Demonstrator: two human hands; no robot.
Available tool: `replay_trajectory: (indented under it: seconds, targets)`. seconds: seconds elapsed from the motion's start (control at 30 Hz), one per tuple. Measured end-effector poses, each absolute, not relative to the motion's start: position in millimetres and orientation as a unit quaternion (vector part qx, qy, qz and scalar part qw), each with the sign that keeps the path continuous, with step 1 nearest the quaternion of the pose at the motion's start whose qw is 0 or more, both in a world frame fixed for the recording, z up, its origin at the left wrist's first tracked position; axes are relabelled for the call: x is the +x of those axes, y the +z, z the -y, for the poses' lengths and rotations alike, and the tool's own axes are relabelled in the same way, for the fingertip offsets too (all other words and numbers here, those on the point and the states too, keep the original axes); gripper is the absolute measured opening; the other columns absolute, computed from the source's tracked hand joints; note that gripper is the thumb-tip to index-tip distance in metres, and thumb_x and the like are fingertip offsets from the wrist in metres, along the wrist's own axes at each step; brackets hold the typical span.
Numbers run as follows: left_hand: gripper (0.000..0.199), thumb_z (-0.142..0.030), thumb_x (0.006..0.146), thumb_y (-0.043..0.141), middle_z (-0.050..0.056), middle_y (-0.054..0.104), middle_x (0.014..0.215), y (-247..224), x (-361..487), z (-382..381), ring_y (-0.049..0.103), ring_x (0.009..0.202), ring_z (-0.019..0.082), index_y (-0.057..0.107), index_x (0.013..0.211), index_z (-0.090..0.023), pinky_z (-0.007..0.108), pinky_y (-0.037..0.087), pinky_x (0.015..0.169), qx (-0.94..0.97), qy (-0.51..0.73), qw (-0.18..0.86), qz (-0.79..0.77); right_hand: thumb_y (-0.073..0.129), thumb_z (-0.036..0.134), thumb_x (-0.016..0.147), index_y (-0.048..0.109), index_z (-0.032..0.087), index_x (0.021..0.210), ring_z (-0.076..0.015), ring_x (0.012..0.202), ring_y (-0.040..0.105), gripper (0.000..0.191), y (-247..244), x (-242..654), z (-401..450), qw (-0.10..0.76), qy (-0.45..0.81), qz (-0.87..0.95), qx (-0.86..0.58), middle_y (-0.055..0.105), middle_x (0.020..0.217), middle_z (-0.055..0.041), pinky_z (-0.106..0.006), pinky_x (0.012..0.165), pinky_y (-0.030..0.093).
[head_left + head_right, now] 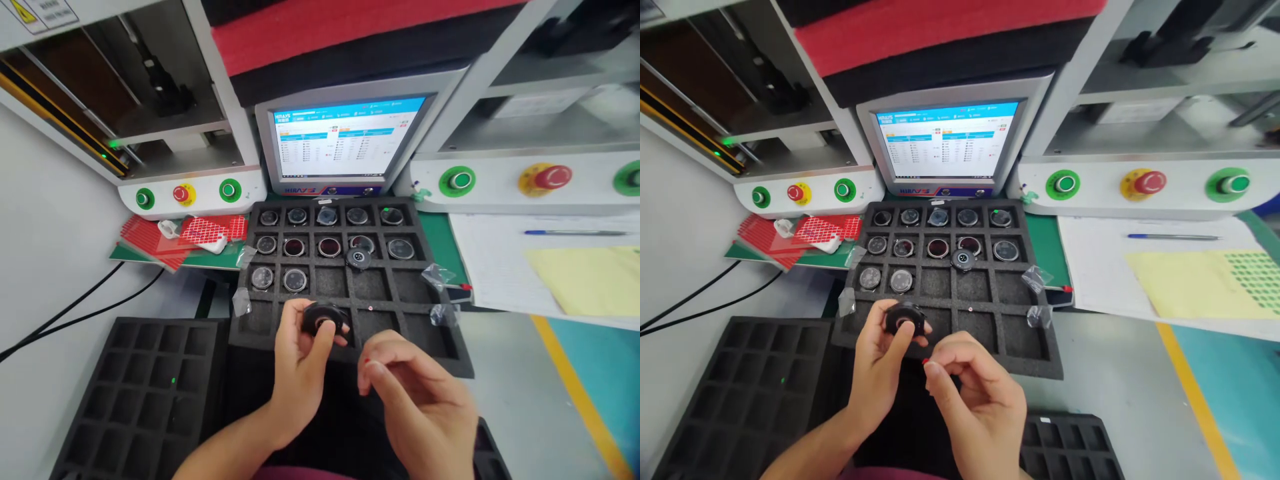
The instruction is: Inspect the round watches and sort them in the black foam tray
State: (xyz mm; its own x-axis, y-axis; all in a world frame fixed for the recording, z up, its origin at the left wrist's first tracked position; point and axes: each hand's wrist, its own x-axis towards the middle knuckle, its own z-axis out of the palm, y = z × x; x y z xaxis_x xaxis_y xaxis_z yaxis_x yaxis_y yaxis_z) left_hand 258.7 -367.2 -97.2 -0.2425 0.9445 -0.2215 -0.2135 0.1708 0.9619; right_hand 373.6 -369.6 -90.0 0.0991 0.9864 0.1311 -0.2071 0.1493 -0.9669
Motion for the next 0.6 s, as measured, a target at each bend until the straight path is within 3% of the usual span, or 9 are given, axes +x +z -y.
replay_trajectory:
  seconds: [0.2, 0.4, 0.6]
  targets:
    - [0.030, -0.046, 0.099, 0.062, 0.008, 0.081, 0.107, -91, 261, 369, 0.075, 0.099, 0.017, 0.066, 0.110, -0.019, 0.027, 0.058, 0.093, 0.395, 0.504, 0.543, -0.544, 0.071, 0.014, 0.084, 0.068, 0.019, 0.069, -0.0108, 0.056, 0.061, 0.016, -85, 367, 378, 0.607, 0.499, 0.452, -0.423, 0.063, 0.060, -0.0007, -0.017, 0.054, 0.052]
    - [0.036, -0.044, 0.101, 0.060, 0.008, 0.078, 0.121, -90, 262, 377, 0.074, 0.108, 0.017, 0.068, 0.125, -0.019, 0.025, 0.059, 0.094, 0.384, 0.524, 0.598, -0.470, 0.072, 0.018, 0.089, 0.071, 0.021, 0.077, -0.0104, 0.068, 0.065, 0.012, -90, 368, 383, 0.610, 0.548, 0.404, -0.405, 0.066, 0.072, -0.0003, -0.017, 0.067, 0.056]
    - [0.042, -0.044, 0.108, 0.045, 0.011, 0.073, 0.131, -89, 264, 391, 0.071, 0.116, 0.020, 0.063, 0.137, -0.019, 0.030, 0.058, 0.097, 0.440, 0.543, 0.563, -0.440, 0.072, 0.018, 0.092, 0.070, 0.022, 0.080, -0.0108, 0.078, 0.065, 0.012, -89, 369, 389, 0.604, 0.569, 0.390, -0.399, 0.064, 0.082, -0.0008, -0.019, 0.074, 0.057]
